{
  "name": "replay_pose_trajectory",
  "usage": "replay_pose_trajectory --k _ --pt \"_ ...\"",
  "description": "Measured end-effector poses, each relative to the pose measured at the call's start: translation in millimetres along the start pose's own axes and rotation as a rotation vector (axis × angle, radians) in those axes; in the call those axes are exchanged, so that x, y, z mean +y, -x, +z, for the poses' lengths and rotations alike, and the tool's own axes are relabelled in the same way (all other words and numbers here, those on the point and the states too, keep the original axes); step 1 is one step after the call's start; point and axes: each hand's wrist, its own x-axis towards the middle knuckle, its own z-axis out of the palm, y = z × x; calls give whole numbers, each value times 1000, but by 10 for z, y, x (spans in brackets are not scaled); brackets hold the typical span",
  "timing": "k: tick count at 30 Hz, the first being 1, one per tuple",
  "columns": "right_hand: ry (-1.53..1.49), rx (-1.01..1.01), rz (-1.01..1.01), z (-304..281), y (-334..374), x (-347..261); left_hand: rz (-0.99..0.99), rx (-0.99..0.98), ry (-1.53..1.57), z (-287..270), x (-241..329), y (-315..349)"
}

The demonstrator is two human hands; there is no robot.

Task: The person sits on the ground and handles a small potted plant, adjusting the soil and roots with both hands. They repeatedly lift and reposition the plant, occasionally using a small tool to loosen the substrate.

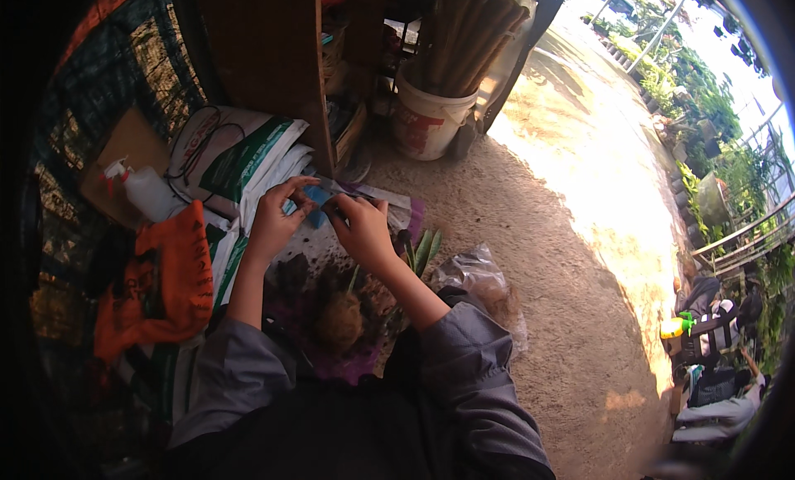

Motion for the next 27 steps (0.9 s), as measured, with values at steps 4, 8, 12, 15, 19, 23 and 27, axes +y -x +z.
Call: replay_pose_trajectory --k 4,8,12,15,19,23,27 --pt "304 155 -184 -14 7 -25 -46 -12 -28 -13 48 15" --pt "254 298 -330 -31 -7 -122 -71 0 -47 -22 28 39" --pt "-164 189 -272 32 -19 -23 -66 2 -34 -22 39 36" --pt "-339 100 -155 60 -19 29 -81 -3 2 -32 67 44" --pt "-481 2 60 85 16 48 -73 2 -24 -44 75 57" --pt "-495 33 85 89 19 6 -36 16 -70 -62 69 66" --pt "-446 99 51 136 10 76 30 28 -131 -47 26 70"
